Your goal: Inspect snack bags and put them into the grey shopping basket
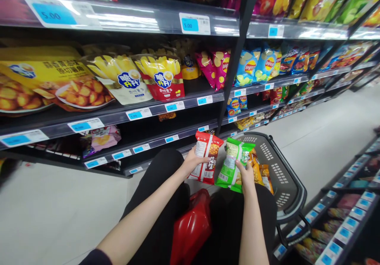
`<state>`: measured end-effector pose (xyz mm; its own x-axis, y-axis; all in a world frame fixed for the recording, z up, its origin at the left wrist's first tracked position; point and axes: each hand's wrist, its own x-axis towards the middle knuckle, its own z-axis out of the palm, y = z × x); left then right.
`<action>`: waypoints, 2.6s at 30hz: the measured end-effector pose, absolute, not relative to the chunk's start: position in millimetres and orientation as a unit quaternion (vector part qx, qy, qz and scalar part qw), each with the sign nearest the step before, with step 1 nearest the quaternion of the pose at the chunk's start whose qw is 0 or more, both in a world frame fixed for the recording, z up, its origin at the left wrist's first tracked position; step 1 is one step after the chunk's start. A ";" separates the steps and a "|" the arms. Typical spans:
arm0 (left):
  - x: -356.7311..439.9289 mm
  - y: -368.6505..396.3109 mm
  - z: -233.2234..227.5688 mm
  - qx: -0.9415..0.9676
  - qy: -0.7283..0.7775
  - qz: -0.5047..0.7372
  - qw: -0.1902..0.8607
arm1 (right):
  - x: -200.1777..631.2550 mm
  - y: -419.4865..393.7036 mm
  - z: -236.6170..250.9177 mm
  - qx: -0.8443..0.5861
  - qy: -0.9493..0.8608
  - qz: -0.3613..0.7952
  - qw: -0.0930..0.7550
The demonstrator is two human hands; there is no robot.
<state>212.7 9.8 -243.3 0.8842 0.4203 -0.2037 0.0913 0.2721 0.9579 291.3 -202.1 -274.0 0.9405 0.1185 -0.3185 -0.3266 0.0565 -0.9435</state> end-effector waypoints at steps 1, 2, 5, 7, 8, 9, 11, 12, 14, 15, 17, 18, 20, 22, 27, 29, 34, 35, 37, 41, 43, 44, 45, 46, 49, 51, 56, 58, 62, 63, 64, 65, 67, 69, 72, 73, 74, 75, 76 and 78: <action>212.7 9.7 -243.2 0.594 0.214 0.107 0.768 | 291.3 -202.4 -273.6 -0.669 0.077 0.153 0.724; 212.8 9.8 -243.2 0.594 0.213 0.107 0.768 | 291.3 -202.6 -273.3 -0.667 0.076 0.153 0.725; 213.6 10.2 -245.3 0.598 0.215 0.114 0.763 | 291.8 -203.0 -273.3 -0.668 0.077 0.154 0.724; 214.0 10.2 -247.9 0.600 0.215 0.119 0.761 | 292.3 -203.4 -274.2 -0.675 0.077 0.156 0.717; 214.1 10.0 -249.1 0.597 0.217 0.122 0.763 | 292.5 -203.6 -274.8 -0.680 0.077 0.155 0.712; 214.1 9.6 -249.8 0.590 0.219 0.123 0.767 | 292.6 -203.7 -275.4 -0.685 0.076 0.152 0.708; 213.5 8.2 -249.1 0.560 0.227 0.124 0.787 | 292.7 -203.9 -276.2 -0.692 0.076 0.147 0.702; 213.0 7.4 -247.7 0.538 0.230 0.122 0.801 | 292.6 -204.0 -276.3 -0.693 0.074 0.148 0.702; 211.7 6.3 -243.1 0.493 0.236 0.110 0.830 | 292.0 -204.0 -275.6 -0.690 0.068 0.155 0.703; 210.8 6.4 -240.6 0.472 0.238 0.098 0.843 | 291.6 -203.9 -274.8 -0.688 0.065 0.159 0.705; 208.5 7.8 -236.4 0.433 0.238 0.060 0.867 | 290.6 -203.1 -272.5 -0.682 0.065 0.162 0.710; 207.0 9.0 -235.1 0.417 0.236 0.035 0.877 | 290.0 -202.3 -270.9 -0.677 0.068 0.162 0.715; 203.1 11.6 -233.5 0.393 0.224 -0.026 0.891 | 288.4 -199.5 -267.2 -0.655 0.082 0.162 0.734; 198.1 12.8 -232.2 0.399 0.196 -0.105 0.890 | 286.4 -195.1 -262.9 -0.617 0.103 0.156 0.765; 189.3 3.7 -226.5 0.519 0.067 -0.301 0.798 | 281.4 -185.6 -256.9 -0.557 0.115 0.136 0.811; 190.2 -1.8 -225.6 0.595 0.020 -0.305 0.743 | 280.4 -185.6 -257.3 -0.548 0.109 0.160 0.814; 195.1 -8.4 -227.2 0.767 -0.048 -0.221 0.601 | 279.1 -189.7 -255.7 -0.510 0.075 0.161 0.842; 195.3 -8.6 -227.2 0.782 -0.056 -0.206 0.586 | 279.2 -190.2 -254.5 -0.505 0.072 0.151 0.847; 194.7 -7.9 -226.4 0.799 -0.069 -0.186 0.567 | 280.9 -191.5 -252.1 -0.501 0.072 0.135 0.852; 192.0 -4.8 -222.5 0.819 -0.111 -0.173 0.536 | 290.6 -201.1 -249.5 -0.491 0.072 0.059 0.866; 190.3 -3.8 -221.4 0.826 -0.131 -0.177 0.520 | 296.1 -209.4 -249.3 -0.488 0.074 0.005 0.870; 189.4 -3.8 -221.4 0.828 -0.139 -0.180 0.513 | 298.3 -213.6 -249.4 -0.489 0.080 -0.016 0.869; 188.5 -4.1 -221.9 0.830 -0.145 -0.183 0.507 | 299.7 -217.3 -249.4 -0.492 0.092 -0.036 0.865; 187.8 -4.7 -222.6 0.833 -0.150 -0.184 0.500 | 300.6 -220.3 -249.4 -0.497 0.107 -0.054 0.860; 187.4 -7.0 -225.4 0.851 -0.145 -0.174 0.473 | 299.8 -224.5 -248.8 -0.519 0.152 -0.104 0.835; 188.5 -8.4 -225.6 0.863 -0.140 -0.170 0.455 | 298.4 -224.3 -247.7 -0.535 0.163 -0.123 0.820; 187.8 -15.8 -218.7 0.881 -0.165 -0.152 0.416 | 298.8 -224.7 -247.0 -0.509 0.174 -0.139 0.832; 183.9 -22.2 -217.1 0.901 -0.172 -0.111 0.382 | 300.9 -227.1 -249.7 -0.485 0.183 -0.141 0.844; 176.7 -35.7 -219.3 0.904 -0.191 -0.049 0.379 | 305.8 -232.2 -259.1 -0.475 0.207 -0.144 0.843; 175.8 -38.0 -220.2 0.898 -0.193 -0.046 0.392 | 306.6 -232.8 -261.3 -0.475 0.210 -0.141 0.843; 175.3 -39.7 -220.9 0.893 -0.193 -0.047 0.404 | 307.4 -233.2 -263.3 -0.476 0.210 -0.136 0.843; 175.1 -40.9 -221.3 0.889 -0.190 -0.049 0.414 | 307.9 -233.3 -264.8 -0.477 0.210 -0.129 0.843; 174.7 -42.2 -221.6 0.883 -0.185 -0.055 0.428 | 308.6 -233.1 -267.1 -0.479 0.211 -0.116 0.844; 174.6 -42.2 -221.8 0.876 -0.180 -0.059 0.443 | 309.4 -232.7 -268.7 -0.475 0.217 -0.107 0.846; 176.6 -38.8 -223.6 0.859 -0.172 -0.085 0.475 | 311.5 -233.0 -271.0 -0.462 0.232 -0.106 0.849; 178.2 -36.5 -224.7 0.849 -0.165 -0.097 0.492 | 312.6 -233.2 -271.9 -0.459 0.234 -0.104 0.851; 180.4 -33.5 -226.1 0.837 -0.153 -0.108 0.514 | 313.7 -233.5 -272.7 -0.457 0.234 -0.101 0.852; 182.9 -29.9 -227.6 0.821 -0.134 -0.117 0.543 | 314.7 -233.6 -273.4 -0.454 0.231 -0.095 0.855; 185.4 -26.1 -229.3 0.799 -0.108 -0.124 0.578 | 315.6 -233.7 -273.8 -0.451 0.227 -0.088 0.859; 190.0 -18.7 -232.5 0.742 -0.053 -0.134 0.654 | 316.3 -233.5 -273.3 -0.445 0.214 -0.075 0.866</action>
<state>190.0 -18.7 -232.5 0.9583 -0.2543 -0.1300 0.0971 -0.1381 0.9856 316.3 -233.5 -273.3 0.8967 -0.3212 -0.3046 -0.0603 0.5931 -0.8028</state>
